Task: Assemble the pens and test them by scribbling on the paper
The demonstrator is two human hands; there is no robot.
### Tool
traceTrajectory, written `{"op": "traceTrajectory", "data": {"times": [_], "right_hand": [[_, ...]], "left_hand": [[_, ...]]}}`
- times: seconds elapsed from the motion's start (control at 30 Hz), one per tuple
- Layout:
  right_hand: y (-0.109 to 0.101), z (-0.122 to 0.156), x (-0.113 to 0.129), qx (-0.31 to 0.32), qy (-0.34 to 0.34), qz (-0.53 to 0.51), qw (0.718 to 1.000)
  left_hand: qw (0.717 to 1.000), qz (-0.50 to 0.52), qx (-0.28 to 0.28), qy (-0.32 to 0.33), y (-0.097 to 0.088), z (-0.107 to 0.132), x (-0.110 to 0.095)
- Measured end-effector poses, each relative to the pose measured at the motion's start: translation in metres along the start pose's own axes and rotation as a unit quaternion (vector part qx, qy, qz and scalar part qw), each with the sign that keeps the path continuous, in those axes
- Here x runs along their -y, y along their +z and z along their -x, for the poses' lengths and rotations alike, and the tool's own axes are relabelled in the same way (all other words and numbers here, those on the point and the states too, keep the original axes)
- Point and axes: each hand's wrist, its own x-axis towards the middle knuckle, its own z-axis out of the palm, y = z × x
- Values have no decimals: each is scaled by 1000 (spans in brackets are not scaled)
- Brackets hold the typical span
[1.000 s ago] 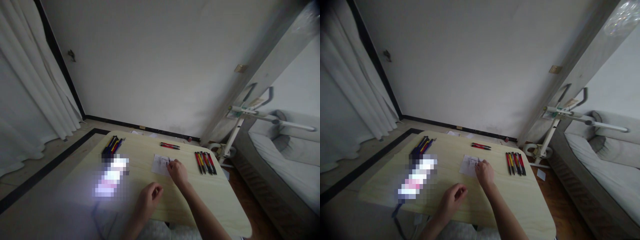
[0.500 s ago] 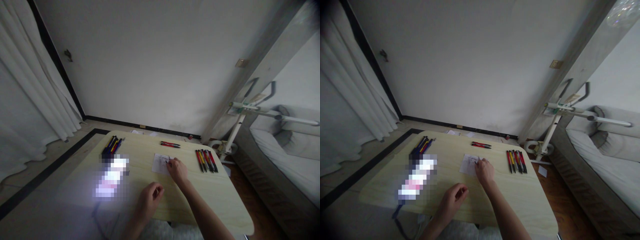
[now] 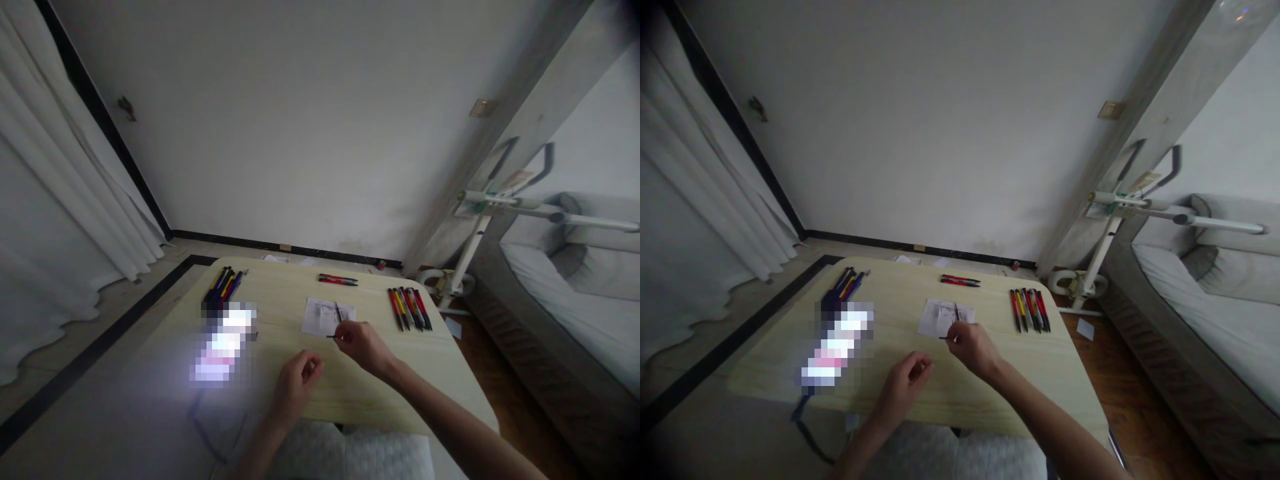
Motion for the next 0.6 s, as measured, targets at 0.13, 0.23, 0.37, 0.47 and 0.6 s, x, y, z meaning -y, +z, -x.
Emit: {"op": "traceTrajectory", "data": {"times": [0.13,0.23,0.37,0.47,0.6], "right_hand": [[19,30,-4,-50,41,-143,988],[33,42,-7,-67,82,-215,971],[41,45,-9,-85,107,-263,955],[44,44,-9,-95,107,-269,953],[48,46,-8,-92,109,-264,954]], "left_hand": [[1000,-1,-17,8,1,1,-2],[1000,-13,-15,12,2,2,-3],[999,-36,-5,14,3,1,-2],[999,-44,2,23,3,0,-2],[998,-50,3,27,3,0,-2]]}}
